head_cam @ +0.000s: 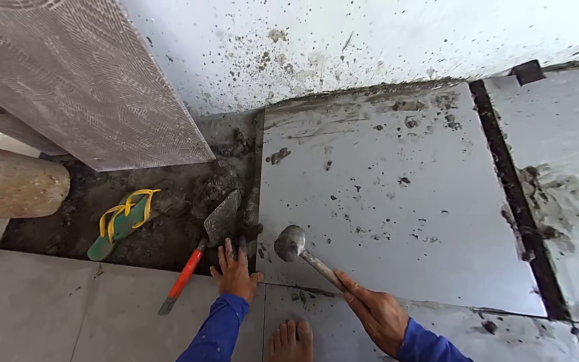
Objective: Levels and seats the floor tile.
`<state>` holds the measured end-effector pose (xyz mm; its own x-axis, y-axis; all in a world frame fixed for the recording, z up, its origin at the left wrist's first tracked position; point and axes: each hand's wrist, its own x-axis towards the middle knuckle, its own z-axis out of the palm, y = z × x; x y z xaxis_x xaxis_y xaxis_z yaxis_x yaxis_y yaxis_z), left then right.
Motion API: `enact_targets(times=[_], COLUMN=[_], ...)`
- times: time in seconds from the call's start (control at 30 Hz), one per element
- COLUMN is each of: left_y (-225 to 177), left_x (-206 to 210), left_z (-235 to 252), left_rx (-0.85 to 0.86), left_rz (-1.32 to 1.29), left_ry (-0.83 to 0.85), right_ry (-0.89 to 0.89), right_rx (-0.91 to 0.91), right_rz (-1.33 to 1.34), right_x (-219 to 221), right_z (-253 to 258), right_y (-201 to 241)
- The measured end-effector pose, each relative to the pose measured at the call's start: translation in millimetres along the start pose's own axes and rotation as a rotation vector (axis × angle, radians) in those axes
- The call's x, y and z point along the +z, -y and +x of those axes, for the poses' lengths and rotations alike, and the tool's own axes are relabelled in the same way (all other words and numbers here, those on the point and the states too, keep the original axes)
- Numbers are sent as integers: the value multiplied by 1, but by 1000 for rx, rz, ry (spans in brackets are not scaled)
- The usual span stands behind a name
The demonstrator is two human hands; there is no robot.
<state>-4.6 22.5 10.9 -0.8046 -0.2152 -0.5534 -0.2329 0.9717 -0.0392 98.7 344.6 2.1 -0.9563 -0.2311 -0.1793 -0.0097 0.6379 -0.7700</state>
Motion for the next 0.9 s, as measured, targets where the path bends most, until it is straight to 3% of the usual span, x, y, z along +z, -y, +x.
enact_targets(times=[0.13, 0.27, 0.37, 0.5, 0.57, 0.63, 0.77, 0.9], left_y=[1, 4, 6, 8, 8, 8, 10, 11], left_x=[1, 4, 5, 8, 9, 9, 8, 10], left_z=[-3, 0, -1, 0, -1, -1, -2, -2], left_rx=[-6, -10, -8, -10, -10, -4, 6, 9], left_rz=[5, -5, -1, -4, -5, -14, -50, -42], left_ry=[6, 0, -6, -10, -14, -16, -33, -40], right_ry=[149, 15, 178, 44, 156, 215, -74, 80], right_rx=[117, -15, 130, 9, 116, 218, -107, -21], right_rz=[5, 24, 8, 202, 296, 219, 94, 112], right_x=[-7, 1, -7, -2, -7, -13, 1, 5], right_z=[7, 12, 25, 28, 31, 35, 18, 9], right_y=[6, 8, 17, 28, 34, 39, 29, 9])
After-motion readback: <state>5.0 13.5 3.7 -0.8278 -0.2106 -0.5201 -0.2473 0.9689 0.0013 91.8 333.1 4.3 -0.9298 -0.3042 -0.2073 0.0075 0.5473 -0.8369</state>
